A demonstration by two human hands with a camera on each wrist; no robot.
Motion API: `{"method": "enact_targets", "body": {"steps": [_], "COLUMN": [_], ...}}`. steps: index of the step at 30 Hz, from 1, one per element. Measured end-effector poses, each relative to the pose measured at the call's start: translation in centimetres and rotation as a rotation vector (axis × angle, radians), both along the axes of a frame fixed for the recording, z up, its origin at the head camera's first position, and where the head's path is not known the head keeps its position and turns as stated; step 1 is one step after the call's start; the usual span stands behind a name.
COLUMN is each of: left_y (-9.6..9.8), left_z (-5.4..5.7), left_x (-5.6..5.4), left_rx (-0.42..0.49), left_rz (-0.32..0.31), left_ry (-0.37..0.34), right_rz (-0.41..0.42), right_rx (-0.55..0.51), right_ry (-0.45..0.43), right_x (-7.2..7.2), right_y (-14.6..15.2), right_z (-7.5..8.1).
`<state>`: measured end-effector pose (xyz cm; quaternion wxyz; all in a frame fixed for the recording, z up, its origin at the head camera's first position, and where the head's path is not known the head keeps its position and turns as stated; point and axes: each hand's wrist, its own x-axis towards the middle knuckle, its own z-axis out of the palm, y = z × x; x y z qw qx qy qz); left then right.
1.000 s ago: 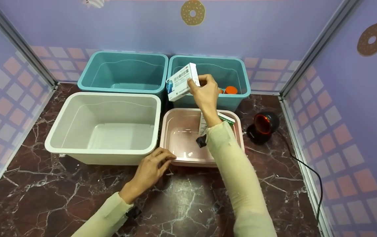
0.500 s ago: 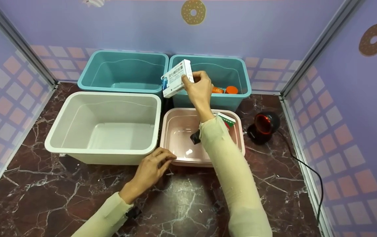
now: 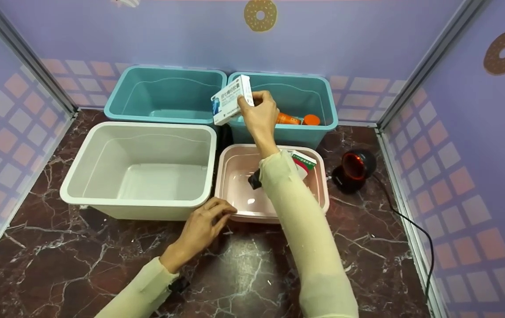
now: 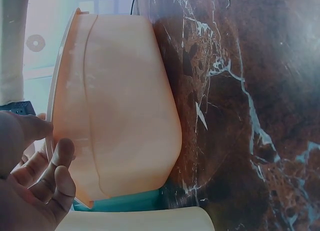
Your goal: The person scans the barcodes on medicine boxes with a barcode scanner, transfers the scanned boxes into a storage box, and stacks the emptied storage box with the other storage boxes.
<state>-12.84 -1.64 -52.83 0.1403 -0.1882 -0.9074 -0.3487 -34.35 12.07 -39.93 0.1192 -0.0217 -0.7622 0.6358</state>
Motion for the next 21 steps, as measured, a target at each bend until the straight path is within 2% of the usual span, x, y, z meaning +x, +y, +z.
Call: {"method": "enact_targets", "body": {"steps": [7, 14, 21], "left_y": [0.0, -0.1, -0.1], "left_z": [0.1, 0.1, 0.0], "left_x": [0.1, 0.0, 0.0], "left_rx": [0.004, -0.006, -0.010], "left_rz": [0.004, -0.004, -0.008], "left_ry": [0.011, 0.022, 0.028], "right_rz": [-0.004, 0.012, 0.010], "right_rx": [0.020, -0.024, -0.025], "right_ry": [0.000, -0.013, 0.003], "right_x": [-0.3, -0.5, -0.6], "right_y": [-1.2, -2.1, -2.8], "right_z": [0.0, -0.2, -0.4]}}
